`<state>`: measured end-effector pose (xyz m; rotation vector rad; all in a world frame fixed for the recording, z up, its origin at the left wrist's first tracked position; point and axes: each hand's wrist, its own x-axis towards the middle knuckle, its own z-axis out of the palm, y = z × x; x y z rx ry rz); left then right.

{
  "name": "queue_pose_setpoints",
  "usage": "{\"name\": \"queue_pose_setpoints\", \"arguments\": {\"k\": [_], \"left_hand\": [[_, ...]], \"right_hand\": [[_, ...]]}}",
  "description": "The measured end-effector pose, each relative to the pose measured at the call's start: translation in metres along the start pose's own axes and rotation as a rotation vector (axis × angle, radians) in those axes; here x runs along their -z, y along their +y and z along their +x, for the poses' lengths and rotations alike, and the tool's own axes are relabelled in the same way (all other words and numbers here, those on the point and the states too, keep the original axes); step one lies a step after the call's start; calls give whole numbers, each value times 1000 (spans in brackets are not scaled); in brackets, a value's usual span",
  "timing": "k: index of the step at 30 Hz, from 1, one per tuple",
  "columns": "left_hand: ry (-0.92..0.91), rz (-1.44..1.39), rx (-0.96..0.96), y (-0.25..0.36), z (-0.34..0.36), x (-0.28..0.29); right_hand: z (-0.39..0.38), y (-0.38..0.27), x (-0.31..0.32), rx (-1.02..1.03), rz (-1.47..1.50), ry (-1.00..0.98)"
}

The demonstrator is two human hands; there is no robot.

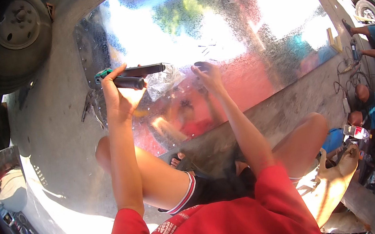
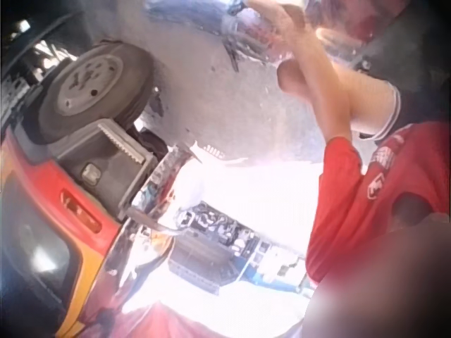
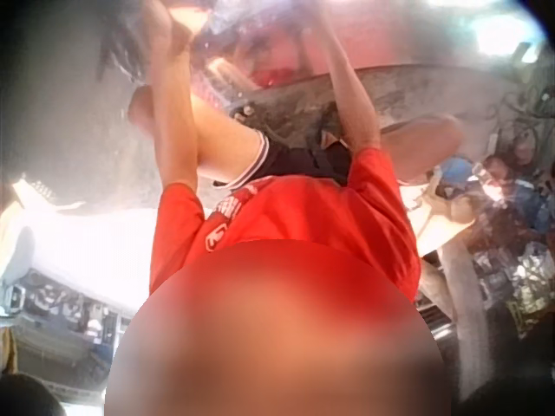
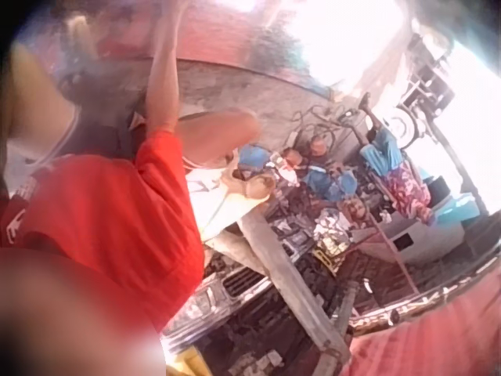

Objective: The person sits on the floor and uses a handheld rivet gun to fasten rivets into a large metal sheet. They repeatedly load rivets, position the tool, and fire the rivet gun across the sheet's surface.

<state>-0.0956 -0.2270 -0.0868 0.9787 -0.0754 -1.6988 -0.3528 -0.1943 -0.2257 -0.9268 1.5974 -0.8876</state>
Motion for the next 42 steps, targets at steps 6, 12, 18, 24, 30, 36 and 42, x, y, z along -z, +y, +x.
{"name": "queue_pose_setpoints", "arguments": {"k": [6,12,18,24,30,36,42], "left_hand": [[-196,449,118,-46,3,-22],[-349,825,-288,-86,-7,-40],[-307,779,-388,-99,-18,-56],[-272,773,-500,-84,-22,-63],[-197,686,-385,-111,-13,-59],[7,743,-303,-118,-1,-61],[-398,615,-454,-119,-11,-68]], "right_hand": [[-64,-86,17,591,-421,-306],[-77,-97,14,461,-451,-490],[-61,-67,15,619,-360,-293],[-56,-60,6,659,-450,-13],[-95,-76,-6,559,-475,99],[-109,-87,2,615,-638,-51],[-80,-111,33,493,-461,-383]]}}
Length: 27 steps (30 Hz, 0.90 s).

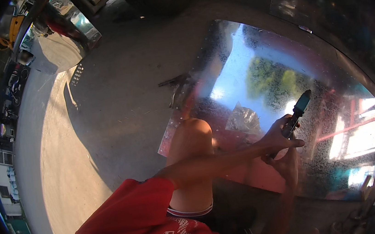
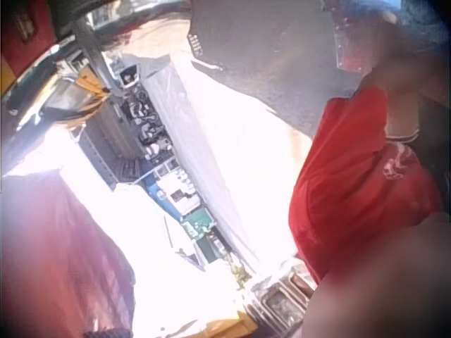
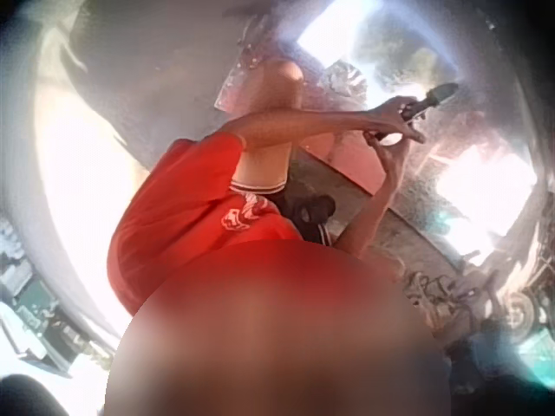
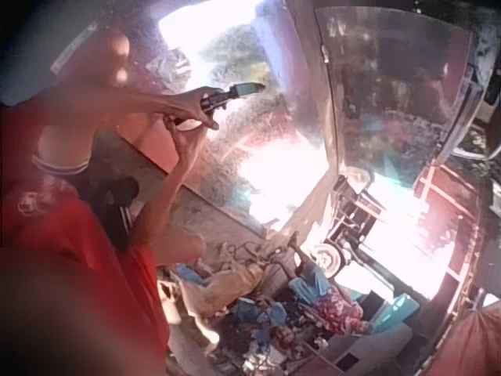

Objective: The person sits on the floor and uses a handheld rivet gun to fasten rivets into a large metal sheet. They repeatedly load rivets, position the tool, and fire the rivet gun across the sheet's surface.

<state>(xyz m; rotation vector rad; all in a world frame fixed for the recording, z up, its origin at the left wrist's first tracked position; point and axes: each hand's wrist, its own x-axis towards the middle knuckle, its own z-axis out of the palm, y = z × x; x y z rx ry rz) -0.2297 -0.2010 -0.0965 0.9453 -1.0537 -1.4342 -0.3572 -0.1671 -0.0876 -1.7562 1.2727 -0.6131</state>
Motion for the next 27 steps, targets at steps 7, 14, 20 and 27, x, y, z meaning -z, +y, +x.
{"name": "queue_pose_setpoints", "arguments": {"k": [7,14,20,27], "left_hand": [[158,163,25,-9,-11,-15],[-236,116,-205,3,-2,-19],[-145,200,-123,14,-12,-12],[-177,98,19,30,-28,-1]], "right_hand": [[-19,28,-54,-58,101,432],[-22,32,1,209,99,293],[-21,21,-20,190,187,502],[-26,12,-50,70,108,478]]}}
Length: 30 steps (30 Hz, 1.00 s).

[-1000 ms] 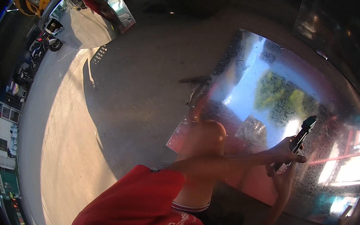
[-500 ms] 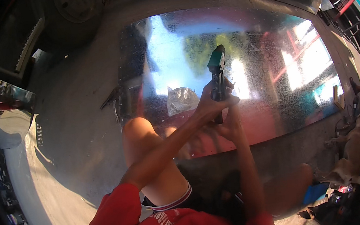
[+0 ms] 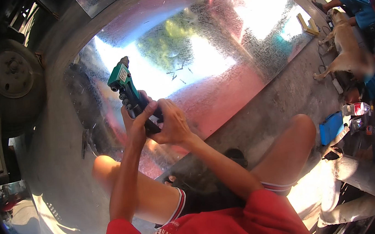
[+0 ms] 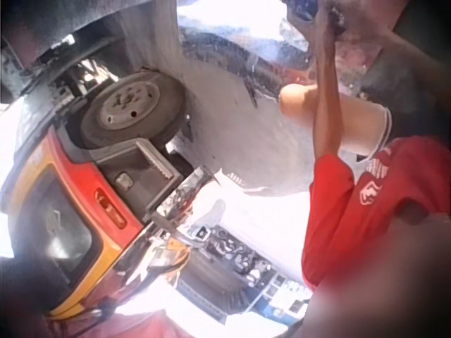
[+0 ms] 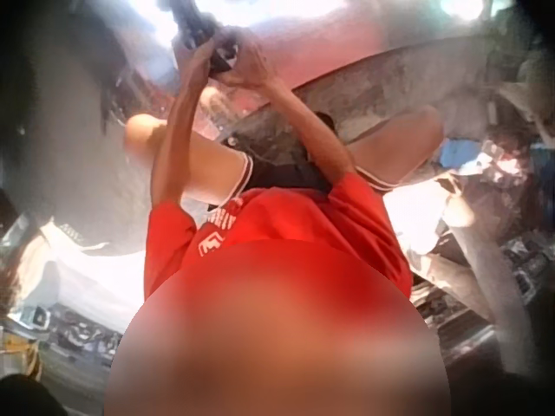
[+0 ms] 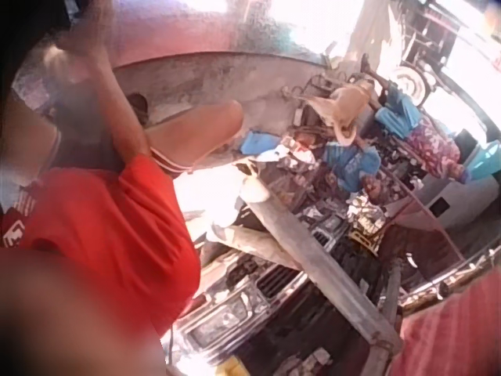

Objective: The person sits on the floor and uses a handheld rivet gun to fasten rivets into a large metal sheet. They repeatedly load rivets, position the tool, and fire the rivet gun across the sheet's surface.

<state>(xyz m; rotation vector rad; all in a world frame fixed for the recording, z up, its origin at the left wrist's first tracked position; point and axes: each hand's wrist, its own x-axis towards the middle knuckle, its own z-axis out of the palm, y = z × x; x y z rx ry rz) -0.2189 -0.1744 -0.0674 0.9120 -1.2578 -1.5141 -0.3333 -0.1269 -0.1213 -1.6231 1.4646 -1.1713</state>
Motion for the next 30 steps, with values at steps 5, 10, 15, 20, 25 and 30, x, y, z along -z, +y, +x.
{"name": "queue_pose_setpoints", "arguments": {"k": [5,10,15,20,25,30], "left_hand": [[36,72,-121,-3,-7,7],[121,-57,42,1,-13,14],[155,102,148,4,-11,18],[185,-24,530,12,-18,35],[241,-382,841,17,-51,43],[228,-454,940,8,-69,45]], "right_hand": [[5,-9,10,186,-39,-65],[4,-13,-7,-226,153,-267],[6,10,-15,305,85,-188],[46,89,30,-268,386,-794],[116,212,50,-588,-472,-12],[111,276,38,-524,-610,61]]}}
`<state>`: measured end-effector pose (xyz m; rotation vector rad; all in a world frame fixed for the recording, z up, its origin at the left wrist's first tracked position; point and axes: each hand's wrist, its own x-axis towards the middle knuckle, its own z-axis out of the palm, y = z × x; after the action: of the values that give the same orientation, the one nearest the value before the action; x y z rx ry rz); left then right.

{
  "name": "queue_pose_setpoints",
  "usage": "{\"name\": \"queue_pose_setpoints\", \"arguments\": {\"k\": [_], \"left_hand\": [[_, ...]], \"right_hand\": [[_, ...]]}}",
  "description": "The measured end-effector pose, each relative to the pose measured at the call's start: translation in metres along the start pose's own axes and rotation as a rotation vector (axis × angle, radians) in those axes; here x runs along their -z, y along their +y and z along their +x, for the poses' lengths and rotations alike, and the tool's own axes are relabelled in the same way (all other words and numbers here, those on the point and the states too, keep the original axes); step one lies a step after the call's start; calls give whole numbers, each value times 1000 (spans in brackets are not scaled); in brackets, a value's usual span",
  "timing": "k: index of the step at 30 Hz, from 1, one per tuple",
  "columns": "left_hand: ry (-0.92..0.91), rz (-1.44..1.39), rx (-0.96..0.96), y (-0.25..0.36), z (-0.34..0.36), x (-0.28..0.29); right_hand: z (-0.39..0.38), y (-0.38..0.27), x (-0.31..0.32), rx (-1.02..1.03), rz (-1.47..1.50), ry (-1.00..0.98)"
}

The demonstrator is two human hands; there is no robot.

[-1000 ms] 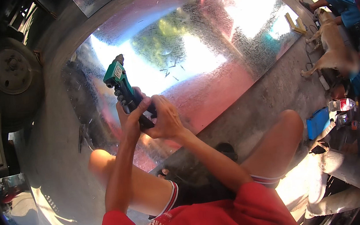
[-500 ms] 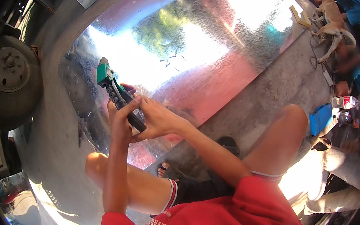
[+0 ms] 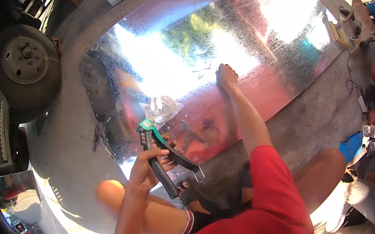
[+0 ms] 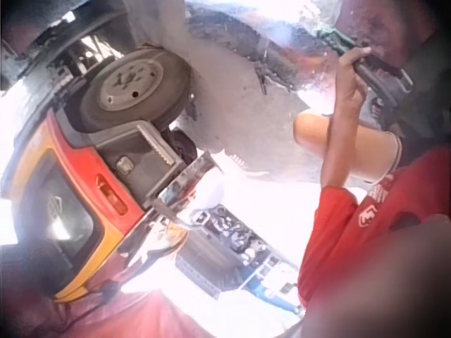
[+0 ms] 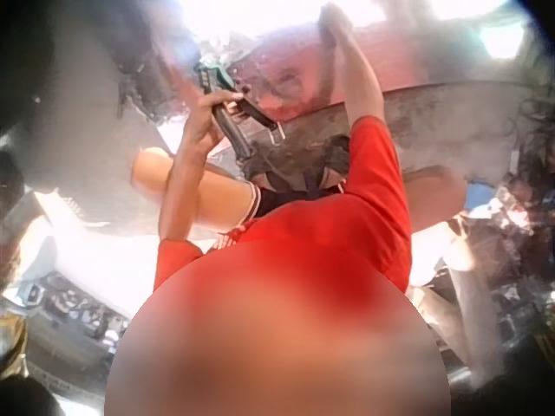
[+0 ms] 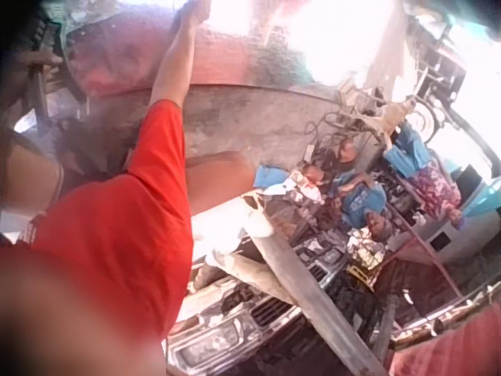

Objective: The person sits on the floor and uses a handheld rivet gun to fasten rivets into a large metal sheet. They repeatedly load rivets, position the tool, and fire the rivet gun across the sheet's surface.

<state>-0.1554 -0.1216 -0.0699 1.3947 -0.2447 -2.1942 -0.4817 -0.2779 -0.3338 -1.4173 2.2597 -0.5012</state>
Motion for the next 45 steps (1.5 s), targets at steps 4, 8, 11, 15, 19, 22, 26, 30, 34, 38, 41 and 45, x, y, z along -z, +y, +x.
{"name": "queue_pose_setpoints", "arguments": {"k": [4,8,11,15,19,22,26,30,34,38,41,45], "left_hand": [[-35,-81,-14,3,17,3],[-132,-301,6,15,32,-3],[-185,-325,-53,23,40,-15],[-289,-253,-182,26,51,-36],[-464,-204,-236,27,50,-50],[-672,-253,-216,23,41,-57],[-767,-241,-245,17,32,-64],[-855,-274,-157,17,33,-65],[-834,-258,-180,19,34,-66],[-815,-250,-195,17,32,-70],[-786,-245,-218,15,31,-71],[-848,-251,-169,17,35,-64]], "right_hand": [[-21,2,3,123,27,-17],[-66,-27,43,165,466,-72],[-109,-64,88,116,857,-176],[-148,-114,141,179,1388,-141],[-157,-147,175,260,1447,-64],[-151,-164,190,321,1401,31],[-151,-175,207,372,1458,104],[-158,-177,218,421,1375,109],[-160,-177,224,398,1378,165],[-159,-176,227,407,1320,162],[-160,-172,231,450,1278,154],[-162,-165,241,451,1222,48]]}}
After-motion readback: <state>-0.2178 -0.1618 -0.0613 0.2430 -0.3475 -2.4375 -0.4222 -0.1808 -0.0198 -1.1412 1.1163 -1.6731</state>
